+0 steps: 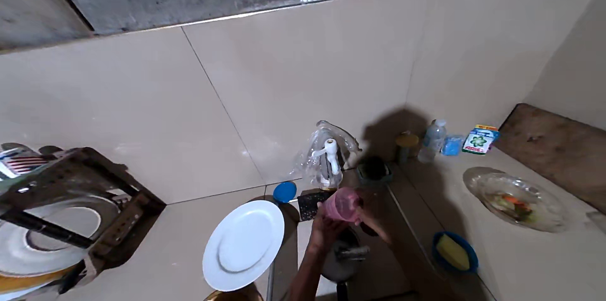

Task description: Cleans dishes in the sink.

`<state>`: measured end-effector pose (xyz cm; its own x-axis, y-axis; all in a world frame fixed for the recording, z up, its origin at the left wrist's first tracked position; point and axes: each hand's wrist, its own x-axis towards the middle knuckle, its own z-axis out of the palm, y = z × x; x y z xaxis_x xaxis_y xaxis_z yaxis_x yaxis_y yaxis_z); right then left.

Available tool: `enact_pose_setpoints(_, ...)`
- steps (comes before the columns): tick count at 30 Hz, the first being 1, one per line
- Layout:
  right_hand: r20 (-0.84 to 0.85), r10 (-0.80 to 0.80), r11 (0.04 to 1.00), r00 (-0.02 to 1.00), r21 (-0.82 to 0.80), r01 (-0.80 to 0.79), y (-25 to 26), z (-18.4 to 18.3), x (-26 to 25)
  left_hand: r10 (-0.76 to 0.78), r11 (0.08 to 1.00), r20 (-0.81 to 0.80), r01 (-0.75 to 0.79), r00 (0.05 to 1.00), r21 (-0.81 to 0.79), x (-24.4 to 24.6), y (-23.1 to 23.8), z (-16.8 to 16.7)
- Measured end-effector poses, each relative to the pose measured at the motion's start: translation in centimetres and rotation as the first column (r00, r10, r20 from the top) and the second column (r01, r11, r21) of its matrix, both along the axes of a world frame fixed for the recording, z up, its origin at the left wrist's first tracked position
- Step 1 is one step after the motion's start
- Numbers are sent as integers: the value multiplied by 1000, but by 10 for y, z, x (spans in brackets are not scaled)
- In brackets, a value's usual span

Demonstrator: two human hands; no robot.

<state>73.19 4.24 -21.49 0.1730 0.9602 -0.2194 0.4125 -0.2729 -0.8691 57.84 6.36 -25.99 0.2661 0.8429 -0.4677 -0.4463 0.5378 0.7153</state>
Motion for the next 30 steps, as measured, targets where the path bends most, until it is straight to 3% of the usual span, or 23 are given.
enact_pose_setpoints(4, 179, 129, 991, 975, 13, -133, -17, 12, 14, -24, 984, 140, -2, 990, 180, 17, 14, -16)
enact_pose_setpoints(10, 126, 81, 979, 989, 177, -103, -20, -17, 12, 143, 964, -14, -136, 990, 227, 28, 23, -44)
enact_pose_setpoints(13, 156, 28, 982, 987, 180, -56, -23, -13, 7, 104, 960, -259, -28, 960, 279, 26, 28, -40)
enact_pose_setpoints(15, 199, -8, 979, 980, 201, -33, -24, -10, 4, 145, 970, -410, -48, 900, 238, 31, 38, -43)
enact_pose_setpoints(18, 325, -64, 956, 944, 291, -35, -25, -11, -1, 80, 989, -729, 38, 679, 144, 34, 46, -41)
enact_pose_setpoints(20, 362, -44, 957, 931, 283, -65, -25, -8, -2, 52, 985, -827, 108, 559, 135, 32, 46, -35)
enact_pose_setpoints(23, 370, -66, 935, 927, 348, -73, -21, -18, -4, 117, 985, -764, 25, 634, 172, 27, 45, -33)
enact_pose_setpoints(27, 279, -72, 971, 958, 238, 4, -10, -29, -1, 117, 990, -670, -38, 733, 132, 27, 46, -38)
enact_pose_setpoints(30, 205, -86, 996, 975, 31, 82, 5, -20, -3, 101, 994, -359, -107, 928, 3, 37, 39, -46)
